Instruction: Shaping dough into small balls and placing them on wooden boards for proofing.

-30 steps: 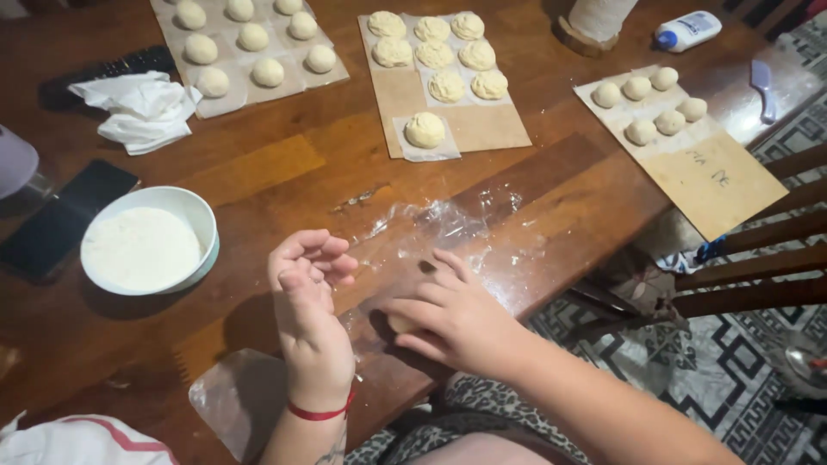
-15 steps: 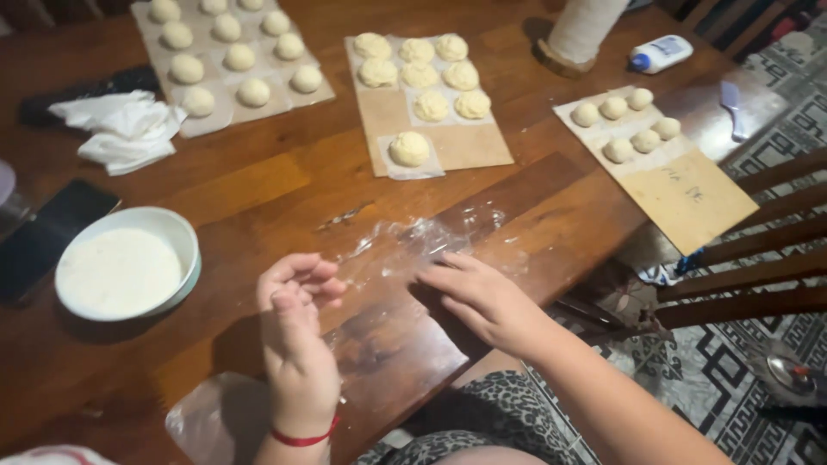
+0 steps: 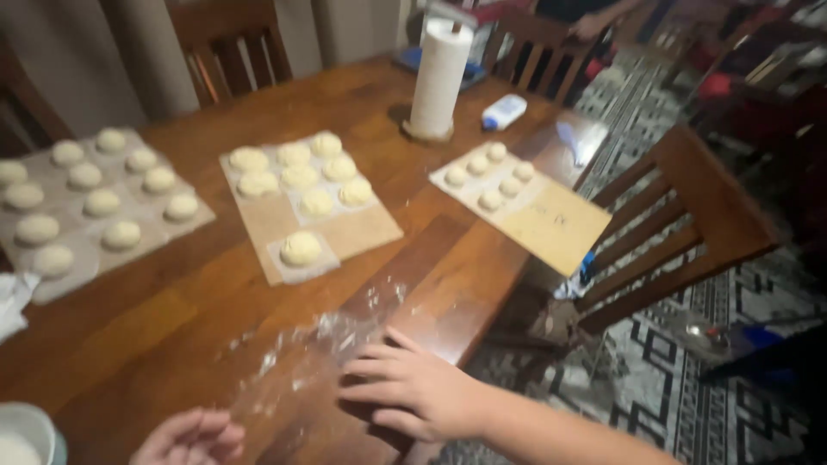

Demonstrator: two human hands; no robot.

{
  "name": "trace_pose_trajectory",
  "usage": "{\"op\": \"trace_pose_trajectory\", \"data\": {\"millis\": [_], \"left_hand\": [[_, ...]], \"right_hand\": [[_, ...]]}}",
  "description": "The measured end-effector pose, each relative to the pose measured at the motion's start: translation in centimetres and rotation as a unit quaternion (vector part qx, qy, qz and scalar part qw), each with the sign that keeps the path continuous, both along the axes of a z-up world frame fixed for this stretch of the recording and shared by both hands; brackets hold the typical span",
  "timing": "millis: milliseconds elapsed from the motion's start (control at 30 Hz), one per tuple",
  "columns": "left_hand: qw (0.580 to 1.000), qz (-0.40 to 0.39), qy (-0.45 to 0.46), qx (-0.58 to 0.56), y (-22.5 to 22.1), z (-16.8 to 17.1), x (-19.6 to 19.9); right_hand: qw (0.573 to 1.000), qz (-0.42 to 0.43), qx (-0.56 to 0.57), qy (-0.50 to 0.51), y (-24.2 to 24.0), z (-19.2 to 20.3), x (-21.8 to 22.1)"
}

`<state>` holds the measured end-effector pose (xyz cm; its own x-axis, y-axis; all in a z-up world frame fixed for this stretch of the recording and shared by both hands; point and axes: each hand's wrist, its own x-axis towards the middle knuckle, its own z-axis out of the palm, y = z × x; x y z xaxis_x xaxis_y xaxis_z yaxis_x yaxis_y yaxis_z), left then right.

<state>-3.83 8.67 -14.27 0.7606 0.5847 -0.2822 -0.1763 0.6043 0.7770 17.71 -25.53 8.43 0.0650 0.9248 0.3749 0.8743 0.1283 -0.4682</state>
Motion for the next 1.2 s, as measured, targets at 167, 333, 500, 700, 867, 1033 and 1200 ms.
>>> {"op": "trace_pose_trajectory", "data": {"millis": [167,333,500,700,867,1033,1200], "left_hand": [[0.997,0.014,0.03,0.074,-0.5,1.6,1.1],[0.922,0.255,0.067,0.284,-14.1,17.6,2.8],[0.914,0.188,-0.01,0.36,-15.5,20.7,1.5],[0.933,0.151,0.002,0.326,-15.9,21.2,1.3],[0.934,0.152,-0.003,0.324,-15.9,21.2,1.3],[0.933,0.152,-0.016,0.325,-16.0,21.2,1.4],[0.93,0.157,-0.017,0.333,-15.9,21.4,1.5]], "right_hand": [[0.981,-0.02,-0.086,-0.172,5.0,-2.5,1.2],[0.981,-0.057,-0.066,-0.176,4.8,0.4,6.1],[0.978,-0.109,-0.118,-0.132,0.0,-0.9,6.6],[0.979,-0.175,-0.102,0.03,-3.9,-1.4,4.7],[0.957,-0.255,-0.088,-0.105,-4.1,-3.0,2.1],[0.98,-0.164,-0.027,-0.105,-2.2,-4.5,1.0],[0.986,-0.144,-0.022,-0.085,0.6,-3.5,0.7]]}}
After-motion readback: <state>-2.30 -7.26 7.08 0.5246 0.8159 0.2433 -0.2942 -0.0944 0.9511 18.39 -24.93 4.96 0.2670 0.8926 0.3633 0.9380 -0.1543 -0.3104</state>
